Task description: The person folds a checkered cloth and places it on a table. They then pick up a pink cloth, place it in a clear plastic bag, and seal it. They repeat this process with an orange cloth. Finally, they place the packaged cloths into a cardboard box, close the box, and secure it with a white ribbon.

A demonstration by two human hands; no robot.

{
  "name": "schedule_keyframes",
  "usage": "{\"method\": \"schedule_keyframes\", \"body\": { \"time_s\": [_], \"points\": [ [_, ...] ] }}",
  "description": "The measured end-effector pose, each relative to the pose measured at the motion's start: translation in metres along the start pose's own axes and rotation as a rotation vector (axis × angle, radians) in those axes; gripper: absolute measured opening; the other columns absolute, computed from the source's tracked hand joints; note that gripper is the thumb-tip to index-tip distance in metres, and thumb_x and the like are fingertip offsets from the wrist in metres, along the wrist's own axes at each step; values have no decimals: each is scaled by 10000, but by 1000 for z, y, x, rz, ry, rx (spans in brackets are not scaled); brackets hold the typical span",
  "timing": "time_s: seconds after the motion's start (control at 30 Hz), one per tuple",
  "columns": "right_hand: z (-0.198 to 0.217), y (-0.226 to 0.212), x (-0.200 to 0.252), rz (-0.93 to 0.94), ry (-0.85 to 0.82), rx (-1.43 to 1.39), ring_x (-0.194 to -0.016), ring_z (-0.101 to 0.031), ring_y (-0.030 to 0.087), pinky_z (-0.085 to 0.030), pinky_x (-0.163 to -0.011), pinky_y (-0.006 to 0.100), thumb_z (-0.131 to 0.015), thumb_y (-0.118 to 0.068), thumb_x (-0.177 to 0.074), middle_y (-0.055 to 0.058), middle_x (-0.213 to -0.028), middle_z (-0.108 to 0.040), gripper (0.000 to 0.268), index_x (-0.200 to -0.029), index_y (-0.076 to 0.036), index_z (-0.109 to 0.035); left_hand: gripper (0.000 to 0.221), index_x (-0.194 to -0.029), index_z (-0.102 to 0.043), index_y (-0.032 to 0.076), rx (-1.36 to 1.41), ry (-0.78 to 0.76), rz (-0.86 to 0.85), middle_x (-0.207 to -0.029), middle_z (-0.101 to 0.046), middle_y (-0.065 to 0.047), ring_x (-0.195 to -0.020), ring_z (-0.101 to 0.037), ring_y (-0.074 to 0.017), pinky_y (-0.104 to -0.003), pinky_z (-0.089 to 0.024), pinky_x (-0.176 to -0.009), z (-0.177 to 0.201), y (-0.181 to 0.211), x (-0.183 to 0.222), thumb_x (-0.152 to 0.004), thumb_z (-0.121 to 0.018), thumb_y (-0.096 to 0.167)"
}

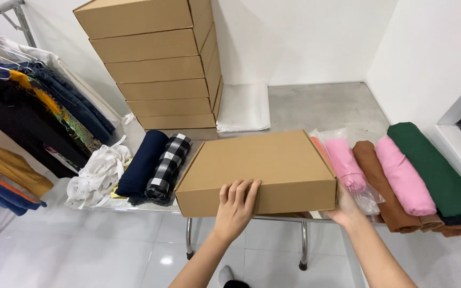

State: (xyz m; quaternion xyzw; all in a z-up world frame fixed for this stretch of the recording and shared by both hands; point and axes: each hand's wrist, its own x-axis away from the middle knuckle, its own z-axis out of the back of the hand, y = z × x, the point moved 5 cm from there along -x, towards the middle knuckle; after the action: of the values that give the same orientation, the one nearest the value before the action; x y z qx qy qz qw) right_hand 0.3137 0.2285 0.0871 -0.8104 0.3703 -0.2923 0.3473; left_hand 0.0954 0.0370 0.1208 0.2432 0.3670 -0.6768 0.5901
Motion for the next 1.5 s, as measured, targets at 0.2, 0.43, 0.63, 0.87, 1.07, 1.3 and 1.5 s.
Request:
{"method": "schedule_keyframes", "body": {
  "time_s": [0.2, 0.43, 0.63, 0.87, 1.07, 1.3, 1.5],
  "points": [
    [25, 28, -3, -74, 77, 49, -1172, -684, 289, -567, -969, 526, -503, -665, -1062, 68, -1391, -676, 616, -1469, -214, -608, 571, -1515, -512, 119, -148, -78, 38, -1379, -529, -72, -1249, -532, -257, -480, -438, -1109, 6, 12, 5, -963, -570, -16],
    [55, 32, -2, -149, 163, 120, -1178, -659, 308, -572, -938, 492, -507, -672, -1063, 97, -1398, -638, 692, -1536, -170, -570, 829, -1512, -574, 125, 117, -89, -82, -1367, -586, -112, -1270, -572, -293, -456, -425, -1054, 40, 19, -11, -719, -795, 223],
    [64, 62, -12, -190, 165, 149, -1270, -628, 375, -541, -1000, 499, -470, -682, -1069, 184, -1449, -603, 762, -1574, -114, -517, 386, -1314, -721, 159, 128, -143, -168, -1205, -769, -50, -1131, -743, -215, -328, -574, -890, 14, 14, 18, -933, -681, 110],
    [156, 139, -73, -91, 218, 103, -1345, -564, 353, -462, -1092, 511, -578, -570, -1066, 133, -1525, -565, 668, -1587, -157, -512, 279, -1246, -727, 220, 33, -165, -154, -1141, -804, 22, -1071, -773, -120, -251, -616, -822, 52, -5, -12, -992, -648, 139],
    [-15, 50, 13, -41, 236, 657, -1586, -292, 413, -253, -1301, 540, -721, -200, -976, 250, -1716, -315, 810, -1670, -53, -329, 256, -1247, -736, 196, 13, -9, -164, -1170, -784, -3, -1110, -766, -156, -295, -636, -874, 78, -42, -83, -1037, -603, 138],
    [39, 80, -51, -120, 206, 881, -1483, -522, 148, -359, -1238, 287, -574, -25, -912, -3, -1620, -572, 774, -1638, -274, -477, 249, -1047, -677, 166, -105, 276, -199, -1069, -738, 41, -1029, -765, -160, -294, -576, -793, 94, -126, -187, -983, -674, -74],
    [58, 105, -85, -113, 260, 1207, -1476, -569, 190, -429, -1183, 344, -664, -241, -854, -48, -1619, -584, 809, -1625, -391, -470, 294, -1286, -726, 205, -318, 301, -135, -1405, -685, -37, -1335, -610, -291, -517, -399, -1177, 44, -207, -234, -1058, -630, 46]
  ]
}}
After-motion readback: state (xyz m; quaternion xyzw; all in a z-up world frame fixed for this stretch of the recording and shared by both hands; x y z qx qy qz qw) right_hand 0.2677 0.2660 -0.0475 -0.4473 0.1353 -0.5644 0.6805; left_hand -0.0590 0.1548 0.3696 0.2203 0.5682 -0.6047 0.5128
